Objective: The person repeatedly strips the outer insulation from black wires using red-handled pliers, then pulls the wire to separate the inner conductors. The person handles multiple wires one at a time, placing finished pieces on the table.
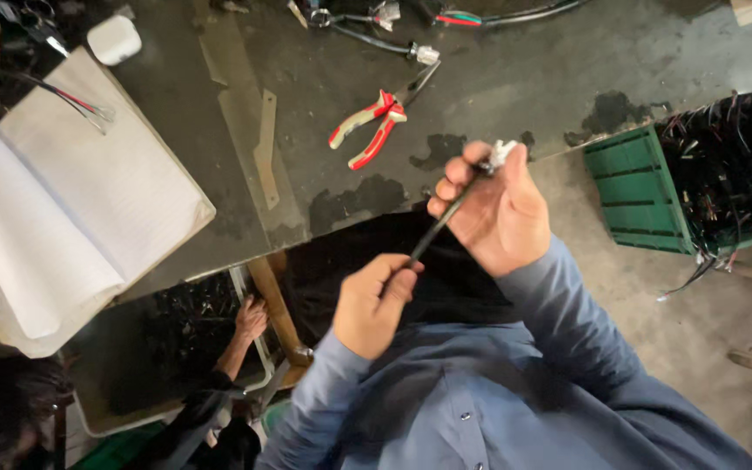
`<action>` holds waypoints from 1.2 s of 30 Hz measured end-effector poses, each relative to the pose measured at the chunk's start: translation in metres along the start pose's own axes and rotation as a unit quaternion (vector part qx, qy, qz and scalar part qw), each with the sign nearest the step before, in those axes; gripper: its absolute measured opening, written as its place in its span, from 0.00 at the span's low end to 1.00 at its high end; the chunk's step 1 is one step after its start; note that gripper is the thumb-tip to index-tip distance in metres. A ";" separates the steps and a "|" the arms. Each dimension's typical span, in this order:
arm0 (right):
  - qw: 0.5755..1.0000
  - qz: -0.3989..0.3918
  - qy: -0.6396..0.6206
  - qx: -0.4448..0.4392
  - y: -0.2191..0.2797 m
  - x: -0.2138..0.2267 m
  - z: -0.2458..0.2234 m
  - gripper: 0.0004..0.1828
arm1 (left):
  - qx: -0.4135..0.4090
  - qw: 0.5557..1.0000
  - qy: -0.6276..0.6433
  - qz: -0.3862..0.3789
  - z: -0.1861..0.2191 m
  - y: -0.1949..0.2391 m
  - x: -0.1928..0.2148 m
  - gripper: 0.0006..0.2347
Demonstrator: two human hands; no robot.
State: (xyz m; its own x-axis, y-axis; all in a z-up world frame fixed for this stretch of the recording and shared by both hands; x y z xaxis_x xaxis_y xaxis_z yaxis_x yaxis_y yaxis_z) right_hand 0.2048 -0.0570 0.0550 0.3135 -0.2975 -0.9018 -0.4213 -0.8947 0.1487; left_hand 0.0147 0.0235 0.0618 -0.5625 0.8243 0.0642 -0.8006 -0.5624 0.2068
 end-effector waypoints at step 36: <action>0.707 -0.147 0.691 0.021 0.039 0.006 0.048 0.22 | -0.236 0.853 0.462 0.062 0.027 -0.012 0.003 0.16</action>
State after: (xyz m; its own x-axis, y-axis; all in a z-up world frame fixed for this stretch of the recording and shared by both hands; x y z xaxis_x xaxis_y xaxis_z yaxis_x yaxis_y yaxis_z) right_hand 0.1493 -0.0773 0.0362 0.9128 -0.1694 0.3717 -0.1819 -0.9833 -0.0017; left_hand 0.0282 0.0348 0.0855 -0.3978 0.4755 -0.7847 -0.5942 -0.7852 -0.1746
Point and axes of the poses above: each hand's wrist, its own y-axis away from the middle knuckle, its own x-axis out of the back of the hand, z = x × y, the point moved 2 cm from there along -y, towards the middle knuckle, and after that the axes turned 6 degrees about y, right-handed, at the moved point
